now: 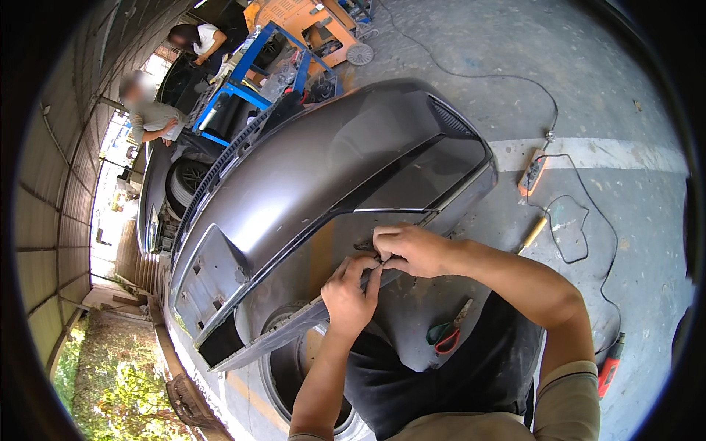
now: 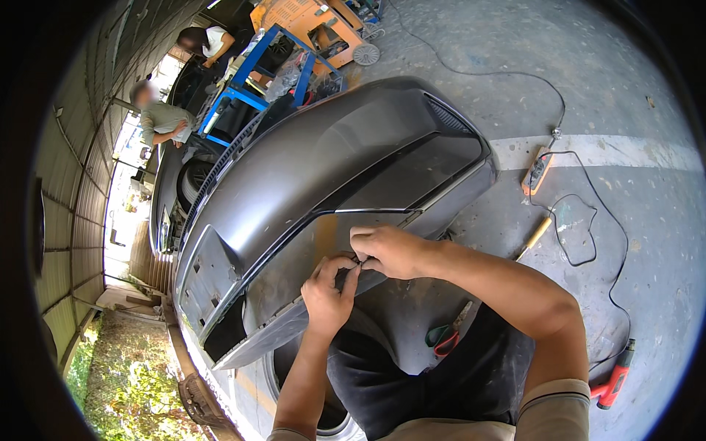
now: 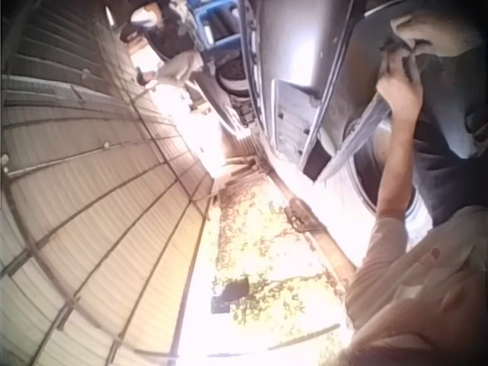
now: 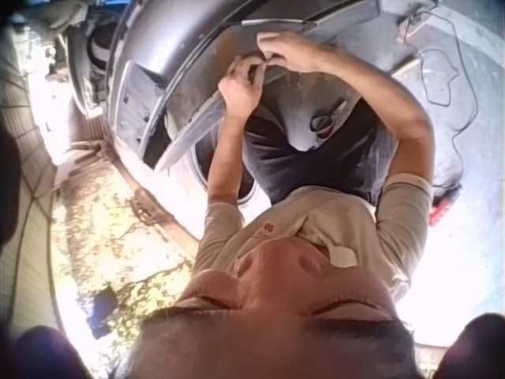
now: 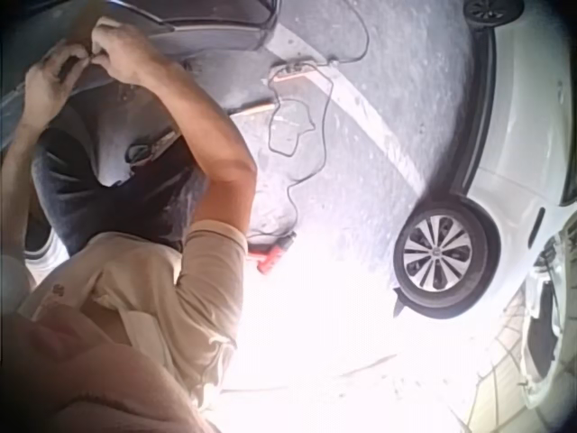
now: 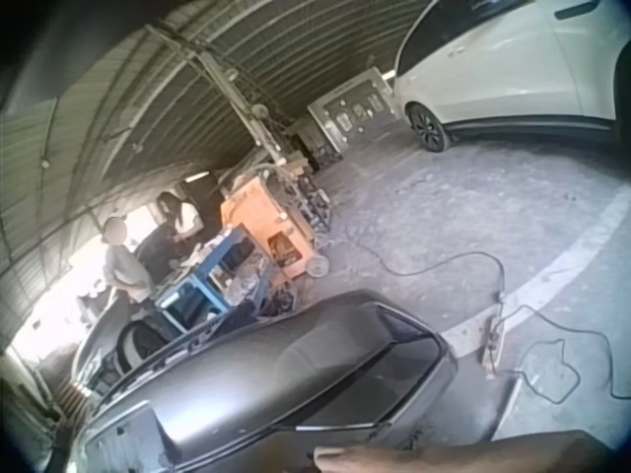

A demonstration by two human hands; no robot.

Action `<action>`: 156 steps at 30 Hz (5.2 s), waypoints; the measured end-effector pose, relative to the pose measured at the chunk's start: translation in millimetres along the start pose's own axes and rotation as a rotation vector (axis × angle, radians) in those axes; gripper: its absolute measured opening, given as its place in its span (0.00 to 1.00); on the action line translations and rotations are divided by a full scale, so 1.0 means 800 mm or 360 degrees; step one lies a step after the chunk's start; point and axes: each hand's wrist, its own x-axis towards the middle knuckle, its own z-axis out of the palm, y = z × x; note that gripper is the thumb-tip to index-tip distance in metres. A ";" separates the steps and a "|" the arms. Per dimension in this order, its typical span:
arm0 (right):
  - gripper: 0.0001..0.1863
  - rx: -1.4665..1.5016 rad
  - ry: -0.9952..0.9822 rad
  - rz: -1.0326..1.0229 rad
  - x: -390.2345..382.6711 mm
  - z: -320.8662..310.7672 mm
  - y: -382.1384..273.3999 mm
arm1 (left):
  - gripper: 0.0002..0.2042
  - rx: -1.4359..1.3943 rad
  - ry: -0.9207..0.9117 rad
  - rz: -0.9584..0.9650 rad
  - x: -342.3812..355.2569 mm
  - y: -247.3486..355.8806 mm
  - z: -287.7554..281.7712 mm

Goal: The person uses a red heat gun to soften a section of a detached car bumper, then uses a metal pry tool to adjust and align a seam or crack. The person repeatedly applies heat and pries along the same area to reshape the plastic.

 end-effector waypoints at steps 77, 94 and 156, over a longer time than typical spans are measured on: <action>0.09 -0.0326 -0.0134 -0.0134 0.013 -0.010 -0.003 | 0.08 0.0095 0.0075 0.0206 0.005 -0.013 0.009; 0.08 -0.0305 -0.0028 -0.0222 0.002 0.000 0.003 | 0.05 -0.0048 -0.0101 -0.0358 0.014 0.007 -0.004; 0.28 0.0303 0.3991 0.2665 -1.065 0.218 -0.215 | 0.18 -0.0245 -0.0145 -0.0494 0.020 -0.064 0.035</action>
